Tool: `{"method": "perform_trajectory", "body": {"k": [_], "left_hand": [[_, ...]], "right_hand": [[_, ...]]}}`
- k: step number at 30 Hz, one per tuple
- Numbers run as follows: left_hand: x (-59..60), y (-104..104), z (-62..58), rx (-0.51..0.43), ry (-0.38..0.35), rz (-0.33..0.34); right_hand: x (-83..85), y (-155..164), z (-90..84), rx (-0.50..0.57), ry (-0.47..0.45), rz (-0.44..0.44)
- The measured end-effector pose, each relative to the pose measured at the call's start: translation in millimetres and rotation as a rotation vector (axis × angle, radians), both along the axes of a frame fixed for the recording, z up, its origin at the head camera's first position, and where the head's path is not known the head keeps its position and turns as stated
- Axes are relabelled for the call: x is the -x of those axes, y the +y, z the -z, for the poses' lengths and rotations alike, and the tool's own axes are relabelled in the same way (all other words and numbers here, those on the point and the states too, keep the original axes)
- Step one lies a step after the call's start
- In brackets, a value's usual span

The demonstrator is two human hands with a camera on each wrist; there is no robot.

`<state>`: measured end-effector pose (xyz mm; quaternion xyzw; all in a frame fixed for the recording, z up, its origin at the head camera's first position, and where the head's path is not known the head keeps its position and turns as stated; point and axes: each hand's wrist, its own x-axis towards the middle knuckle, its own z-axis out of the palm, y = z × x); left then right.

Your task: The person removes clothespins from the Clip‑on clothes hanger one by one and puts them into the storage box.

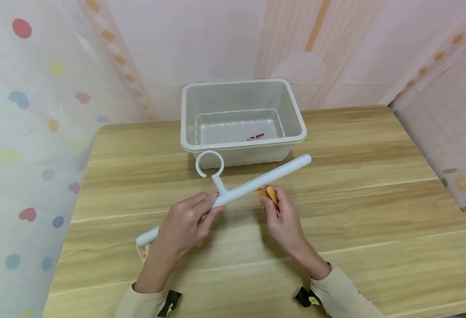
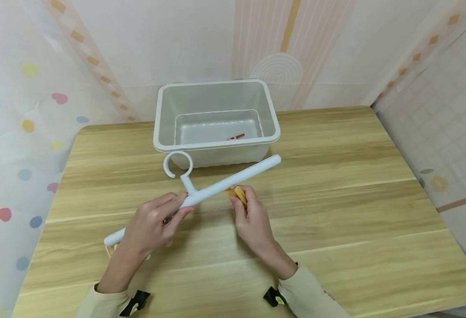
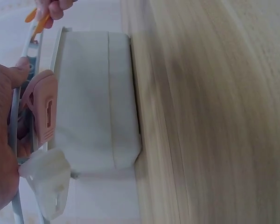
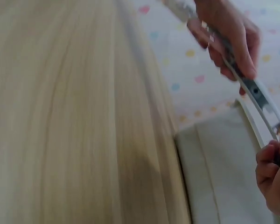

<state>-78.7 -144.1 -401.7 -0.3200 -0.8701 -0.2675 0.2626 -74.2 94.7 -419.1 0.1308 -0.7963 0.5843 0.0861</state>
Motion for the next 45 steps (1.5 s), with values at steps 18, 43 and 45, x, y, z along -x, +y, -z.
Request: {"method": "perform_trajectory", "body": {"k": [18, 43, 45], "left_hand": [[-2.5, 5.4, 7.8, -0.032, -0.077, -0.042], [2.1, 5.2, 6.4, -0.180, -0.166, 0.022], [1.8, 4.9, 5.3, -0.183, -0.165, 0.010]], "right_hand": [[11.0, 4.7, 9.5, -0.434, 0.536, 0.177], [20.7, 7.8, 2.4, -0.432, 0.571, 0.152], [18.9, 4.6, 1.8, -0.363, 0.495, 0.142]]}}
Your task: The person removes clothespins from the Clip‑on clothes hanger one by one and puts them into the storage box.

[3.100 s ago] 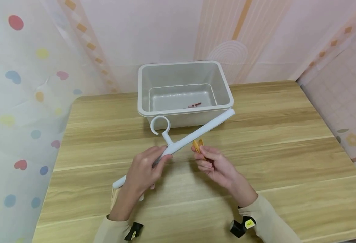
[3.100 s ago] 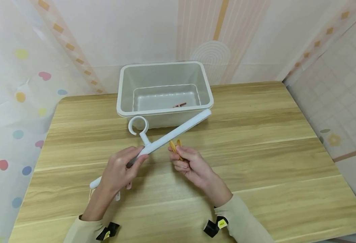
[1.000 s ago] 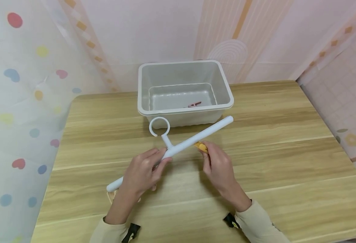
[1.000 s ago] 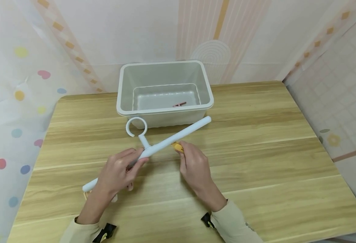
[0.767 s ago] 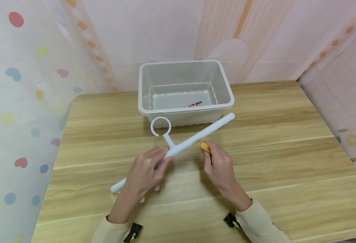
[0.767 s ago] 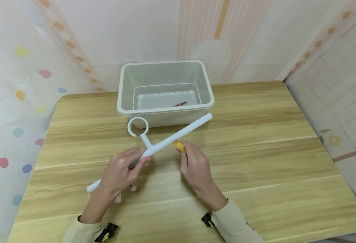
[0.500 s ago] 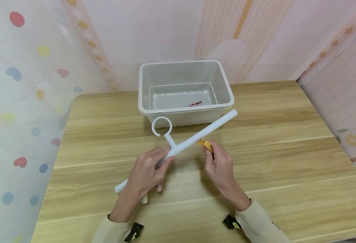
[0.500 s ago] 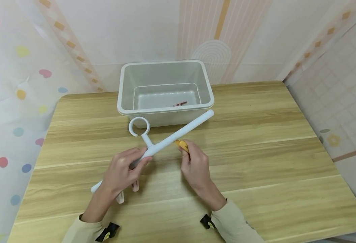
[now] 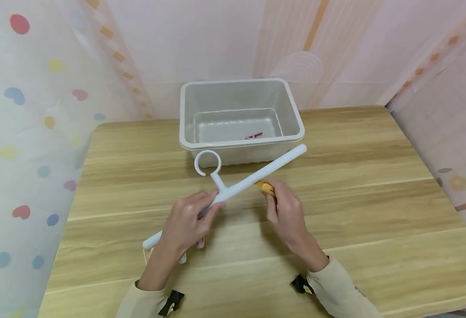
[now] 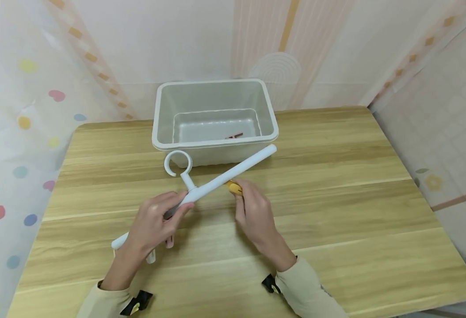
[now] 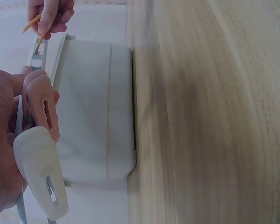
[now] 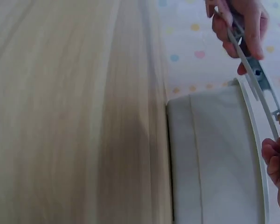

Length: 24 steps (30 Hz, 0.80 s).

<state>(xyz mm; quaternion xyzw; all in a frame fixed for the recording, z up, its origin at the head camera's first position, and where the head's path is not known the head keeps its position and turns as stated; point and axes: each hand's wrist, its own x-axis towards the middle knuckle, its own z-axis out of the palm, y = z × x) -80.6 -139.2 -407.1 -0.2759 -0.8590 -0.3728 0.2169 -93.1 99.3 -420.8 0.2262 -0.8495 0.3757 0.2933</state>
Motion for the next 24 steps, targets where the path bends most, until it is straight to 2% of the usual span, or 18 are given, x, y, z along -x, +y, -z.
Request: {"method": "perform_trajectory", "body": {"k": [2, 7, 8, 10, 14, 19, 24], "left_hand": [[-0.3, 0.1, -0.2, 0.006, 0.005, -0.012], [-0.9, -0.1, 1.7, 0.007, 0.019, -0.032], [-1.1, -0.4, 2.1, 0.009, 0.023, -0.035], [-1.1, -0.6, 3.0, 0.010, 0.031, -0.033], [-1.7, 0.2, 5.1, 0.021, 0.036, -0.020], [-1.8, 3.9, 7.6, 0.040, 0.047, -0.007], [-0.9, 7.2, 8.1, 0.006, 0.041, -0.003]], "right_hand": [[-3.1, -2.5, -0.4, 0.124, -0.148, -0.048], [-7.9, -1.5, -5.7, 0.571, -0.667, -0.249], [-7.6, 0.3, -7.1, 0.633, -0.749, -0.283], [-6.0, 5.9, -9.1, 0.684, -0.869, -0.341], [-2.5, 22.0, -10.6, 0.690, -1.035, -0.437], [0.1, 38.5, -8.3, 0.672, -1.117, -0.541], [-1.7, 47.8, -4.5, 0.786, -1.264, -0.708]]}}
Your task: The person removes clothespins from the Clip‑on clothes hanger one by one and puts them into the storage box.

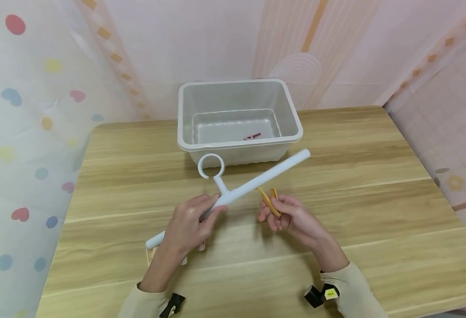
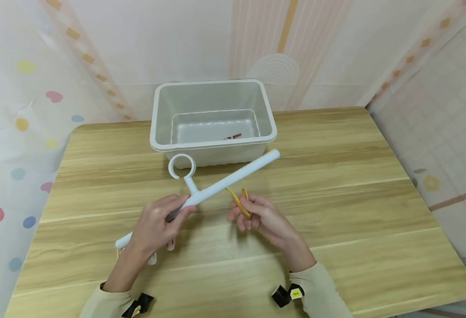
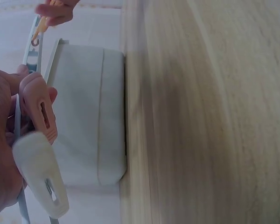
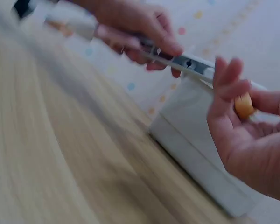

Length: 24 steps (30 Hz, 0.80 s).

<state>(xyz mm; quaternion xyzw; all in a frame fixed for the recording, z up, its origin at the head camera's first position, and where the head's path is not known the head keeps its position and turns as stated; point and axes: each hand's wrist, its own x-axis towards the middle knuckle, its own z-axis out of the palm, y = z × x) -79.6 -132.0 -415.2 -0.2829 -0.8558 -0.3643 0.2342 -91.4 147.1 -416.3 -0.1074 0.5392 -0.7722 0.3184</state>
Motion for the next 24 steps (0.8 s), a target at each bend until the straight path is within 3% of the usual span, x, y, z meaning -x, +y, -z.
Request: {"method": "perform_trajectory", "body": {"k": [3, 5, 10, 15, 19, 24], "left_hand": [[-0.4, -2.2, -0.6, -0.009, -0.014, -0.004], [-0.6, -3.6, -0.4, 0.002, -0.017, -0.007], [-1.8, -5.2, 1.4, 0.032, -0.031, -0.004], [-1.3, -7.2, 0.7, 0.059, -0.063, -0.009], [-0.7, -8.1, -0.8, 0.067, -0.099, -0.012], [-0.1, -9.4, -1.0, 0.084, -0.121, -0.021]], "right_hand": [[-3.1, -1.2, 0.9, 0.047, -0.011, -0.045], [-4.1, -3.5, 0.3, 0.031, 0.029, -0.022], [-4.9, -12.6, -6.2, -0.181, 0.222, 0.234], [-5.8, -21.2, -15.3, -0.369, 0.544, 0.485], [-2.9, -25.5, -21.3, -0.442, 0.733, 0.576], [3.1, -28.9, -30.1, -0.488, 0.790, 0.665]]}}
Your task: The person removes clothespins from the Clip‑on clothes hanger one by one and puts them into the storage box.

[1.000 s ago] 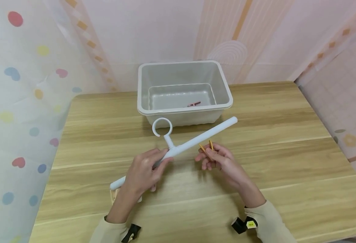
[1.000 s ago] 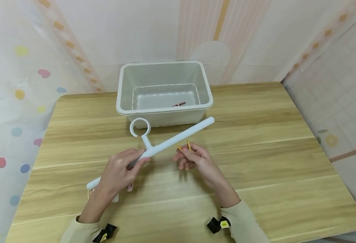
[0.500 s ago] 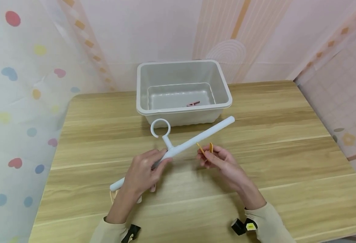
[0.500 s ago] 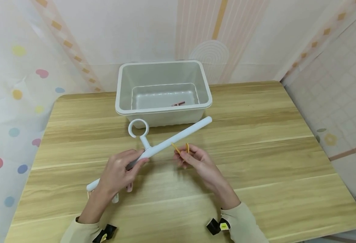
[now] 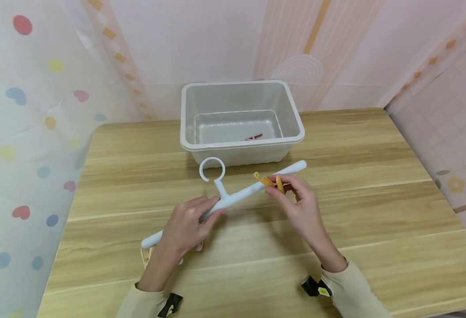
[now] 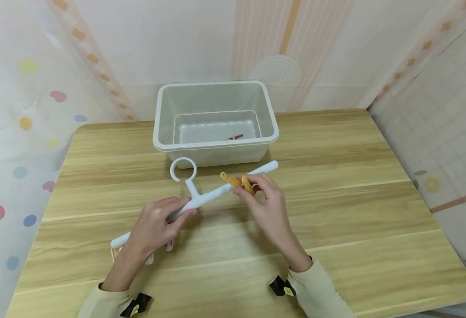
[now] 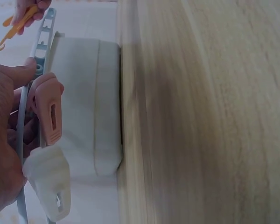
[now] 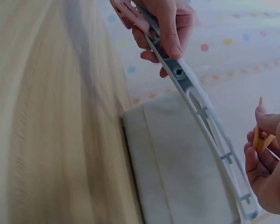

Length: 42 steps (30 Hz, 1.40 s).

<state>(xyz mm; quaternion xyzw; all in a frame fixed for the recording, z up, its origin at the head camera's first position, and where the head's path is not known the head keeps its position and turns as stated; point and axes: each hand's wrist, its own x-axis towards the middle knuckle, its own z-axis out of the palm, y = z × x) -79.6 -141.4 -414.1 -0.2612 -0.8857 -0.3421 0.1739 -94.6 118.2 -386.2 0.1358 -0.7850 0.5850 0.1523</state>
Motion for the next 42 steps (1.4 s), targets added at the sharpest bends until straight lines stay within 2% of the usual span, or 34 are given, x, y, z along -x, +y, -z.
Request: {"method": "perform_trajectory", "body": {"k": [3, 7, 11, 20, 29, 42], "left_hand": [[0.1, -0.4, 0.5, -0.002, -0.014, -0.001], [0.5, -0.5, 1.1, -0.002, -0.042, 0.002], [1.3, -0.8, 1.9, 0.010, -0.051, -0.002], [3.2, -1.0, 4.2, 0.031, -0.024, -0.005], [5.5, 0.0, 5.3, 0.061, -0.015, -0.006], [8.0, 1.4, 8.3, 0.082, 0.039, -0.007]], "right_hand": [[6.3, -0.8, -4.9, -0.013, 0.048, 0.050], [16.1, 0.4, -9.6, -0.086, 0.111, 0.105], [23.8, 1.6, -13.6, -0.149, 0.125, 0.120], [38.6, 0.4, -25.2, -0.246, 0.135, 0.088], [52.9, -2.0, -28.1, -0.309, 0.214, 0.076], [76.2, -8.9, -41.8, -0.448, 0.166, 0.052]]}}
